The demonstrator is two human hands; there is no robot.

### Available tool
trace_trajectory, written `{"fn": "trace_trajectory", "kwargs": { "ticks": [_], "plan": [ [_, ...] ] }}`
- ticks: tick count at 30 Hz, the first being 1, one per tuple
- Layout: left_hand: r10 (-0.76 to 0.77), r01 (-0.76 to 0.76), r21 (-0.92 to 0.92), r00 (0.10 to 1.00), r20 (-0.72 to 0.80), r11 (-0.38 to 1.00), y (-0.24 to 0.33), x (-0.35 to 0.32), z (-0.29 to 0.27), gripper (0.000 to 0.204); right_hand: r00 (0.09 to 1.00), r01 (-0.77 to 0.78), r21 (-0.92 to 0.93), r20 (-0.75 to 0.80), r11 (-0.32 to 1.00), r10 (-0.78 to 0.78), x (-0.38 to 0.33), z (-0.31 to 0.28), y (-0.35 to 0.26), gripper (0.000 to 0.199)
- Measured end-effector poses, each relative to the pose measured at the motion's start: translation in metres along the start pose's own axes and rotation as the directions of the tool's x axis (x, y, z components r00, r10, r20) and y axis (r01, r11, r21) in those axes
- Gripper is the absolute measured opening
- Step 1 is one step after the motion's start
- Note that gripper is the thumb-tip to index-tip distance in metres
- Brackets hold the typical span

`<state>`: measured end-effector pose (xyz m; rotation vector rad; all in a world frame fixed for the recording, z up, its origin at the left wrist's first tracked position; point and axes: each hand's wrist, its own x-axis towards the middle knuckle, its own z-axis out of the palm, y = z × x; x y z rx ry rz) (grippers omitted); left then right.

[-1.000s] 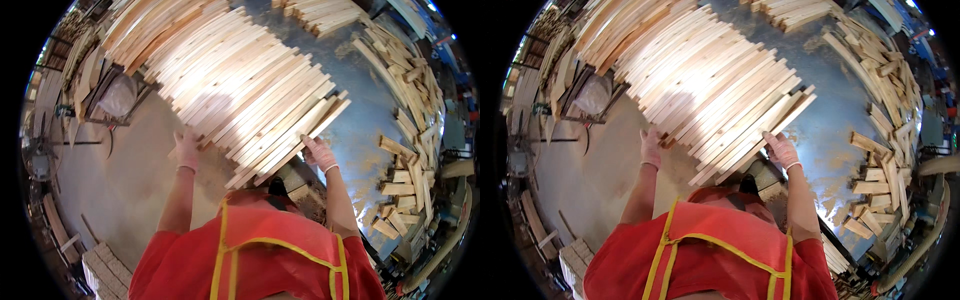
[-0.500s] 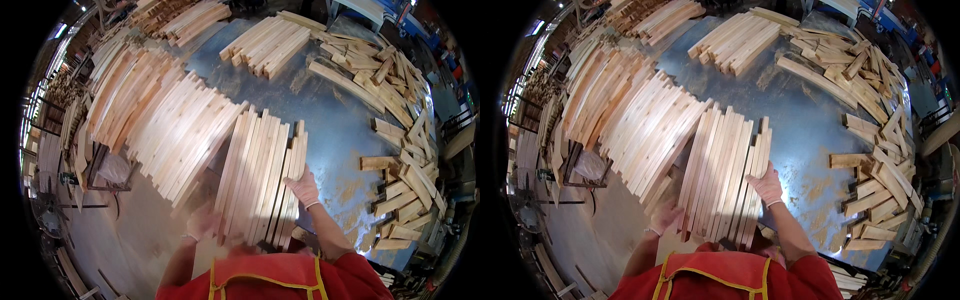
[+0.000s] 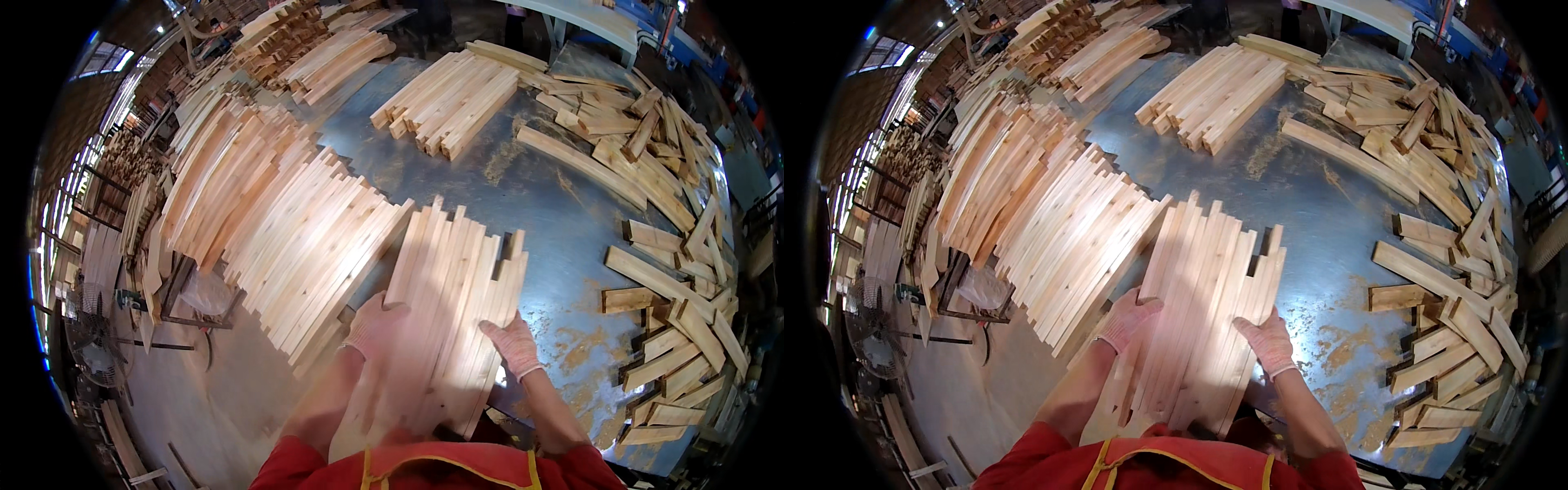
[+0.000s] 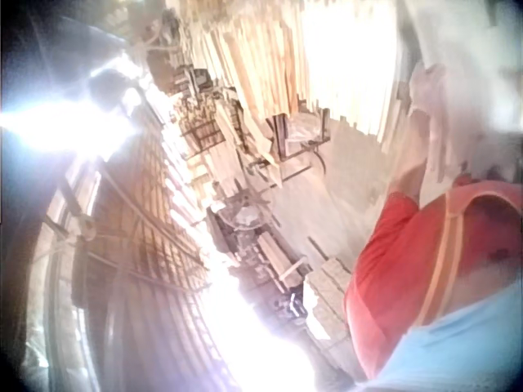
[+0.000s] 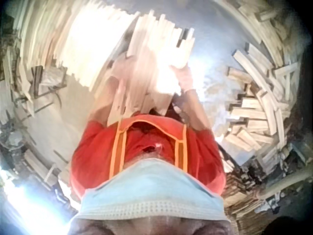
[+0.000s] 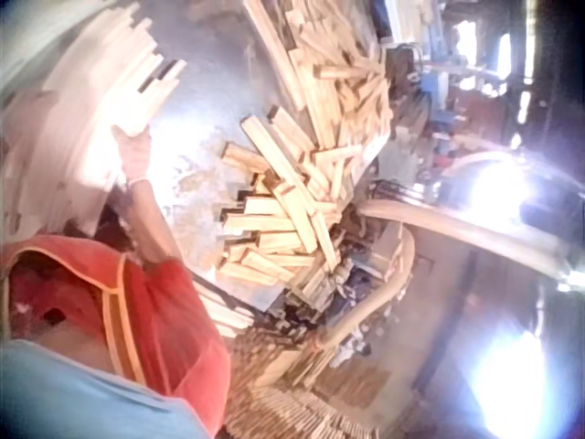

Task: The person repeatedly picks up wooden planks from a pile and stacks them neatly on a metal table. The hands move quickly to align and place the planks into a growing stack.

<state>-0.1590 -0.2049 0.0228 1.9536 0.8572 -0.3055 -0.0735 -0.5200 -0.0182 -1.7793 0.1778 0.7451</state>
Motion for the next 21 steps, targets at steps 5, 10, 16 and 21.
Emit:
{"fn": "trace_trajectory", "kwargs": {
  "ticks": [5,10,16,21],
  "plan": [
    [0.282,-0.284,-0.053,0.959,-0.041,0.957,0.062,-0.031,-0.032,0.07,0.918,0.392,0.328,-0.197,0.859,-0.344,-0.047,-0.013,-0.06,0.081],
    [0.673,-0.764,-0.218,0.64,-0.371,0.607,0.166,-0.089,-0.093,0.067,0.584,0.794,0.071,-0.363,0.603,-0.726,-0.13,-0.053,-0.183,0.069],
    [0.82,-0.695,-0.689,0.505,-0.268,0.202,0.172,-0.079,-0.117,0.065,0.453,0.873,-0.009,-0.351,0.487,-0.819,-0.175,-0.071,-0.231,0.075],
    [0.7,-0.707,0.251,0.702,0.132,0.661,0.057,-0.015,-0.068,0.06,0.61,0.691,-0.295,-0.251,0.66,-0.751,-0.114,-0.04,-0.104,0.072]
  ]
}}
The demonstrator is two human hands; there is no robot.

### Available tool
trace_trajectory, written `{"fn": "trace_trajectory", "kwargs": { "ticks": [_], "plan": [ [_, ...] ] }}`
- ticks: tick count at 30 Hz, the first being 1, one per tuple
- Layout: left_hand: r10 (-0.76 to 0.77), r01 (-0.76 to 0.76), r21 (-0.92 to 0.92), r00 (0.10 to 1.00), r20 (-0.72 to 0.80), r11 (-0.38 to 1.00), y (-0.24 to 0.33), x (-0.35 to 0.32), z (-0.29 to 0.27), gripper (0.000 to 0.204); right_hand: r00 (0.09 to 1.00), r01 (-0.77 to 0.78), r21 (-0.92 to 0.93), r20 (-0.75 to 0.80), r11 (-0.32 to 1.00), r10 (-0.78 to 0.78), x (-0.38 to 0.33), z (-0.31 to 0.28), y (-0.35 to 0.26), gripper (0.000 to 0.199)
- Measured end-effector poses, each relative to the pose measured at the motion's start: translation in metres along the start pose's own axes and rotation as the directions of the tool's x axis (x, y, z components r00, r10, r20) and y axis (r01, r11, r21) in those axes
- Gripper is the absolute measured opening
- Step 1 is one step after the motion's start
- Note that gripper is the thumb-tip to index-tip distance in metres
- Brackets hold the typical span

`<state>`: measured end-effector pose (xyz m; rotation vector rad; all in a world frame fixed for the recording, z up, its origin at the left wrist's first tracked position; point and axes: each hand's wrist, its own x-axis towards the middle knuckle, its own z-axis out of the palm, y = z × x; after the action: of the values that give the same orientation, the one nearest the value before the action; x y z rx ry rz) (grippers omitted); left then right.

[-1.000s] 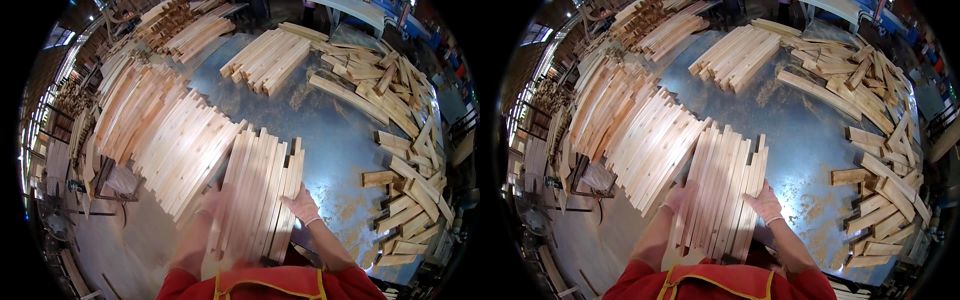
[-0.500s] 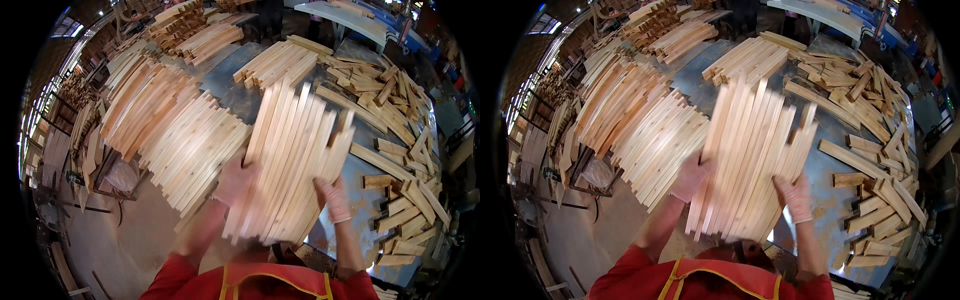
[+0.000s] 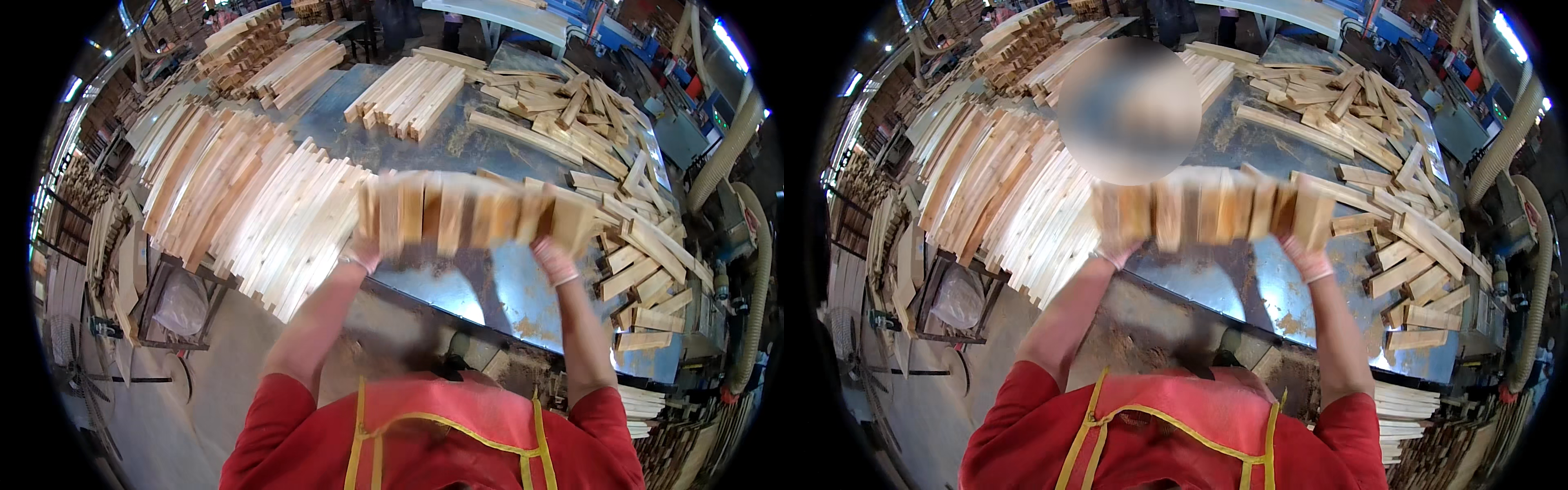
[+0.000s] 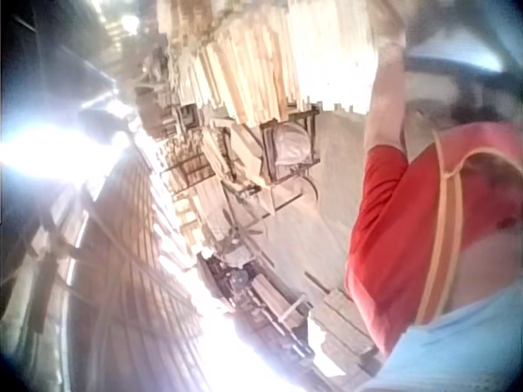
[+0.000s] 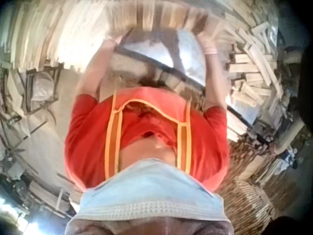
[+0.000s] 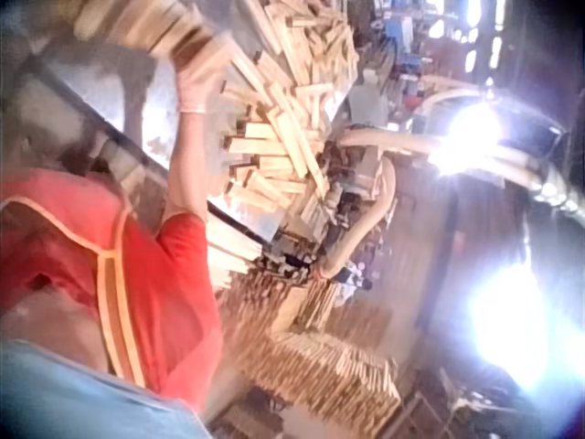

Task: The person repeatedly picks up wooden planks from a pile and stacks them neatly on a metal table. The hands move quickly to align and place the planks into a growing stack.

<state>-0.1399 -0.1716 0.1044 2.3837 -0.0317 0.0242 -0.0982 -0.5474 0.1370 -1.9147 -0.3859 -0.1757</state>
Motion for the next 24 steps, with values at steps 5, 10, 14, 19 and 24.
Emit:
{"fn": "trace_trajectory", "kwargs": {
  "ticks": [5,10,14,19,24],
  "plan": [
    [-0.199,-0.042,0.601,0.923,0.329,0.798,-0.094,-0.047,0.06,0.06,0.945,-0.194,0.158,0.295,0.968,0.142,-0.102,0.05,0.094,0.07],
    [-0.164,-0.205,0.774,0.915,0.369,0.599,-0.13,-0.051,0.074,0.061,0.646,0.011,-0.823,0.44,0.568,0.624,-0.114,0.074,0.11,0.08],
    [-0.169,-0.182,0.688,0.897,0.409,0.702,-0.133,-0.044,0.058,0.054,0.703,-0.052,-0.685,0.492,0.727,0.514,-0.093,0.059,0.118,0.062],
    [-0.518,0.518,0.042,0.841,0.157,0.854,-0.101,-0.035,0.042,0.083,0.729,-0.486,-0.389,0.313,0.783,0.608,-0.049,0.027,0.126,0.065],
    [-0.544,0.516,0.249,0.837,0.057,0.819,-0.038,-0.029,0.091,0.083,0.911,-0.07,-0.385,0.35,0.92,0.216,0.093,0.071,0.131,0.068]
  ]
}}
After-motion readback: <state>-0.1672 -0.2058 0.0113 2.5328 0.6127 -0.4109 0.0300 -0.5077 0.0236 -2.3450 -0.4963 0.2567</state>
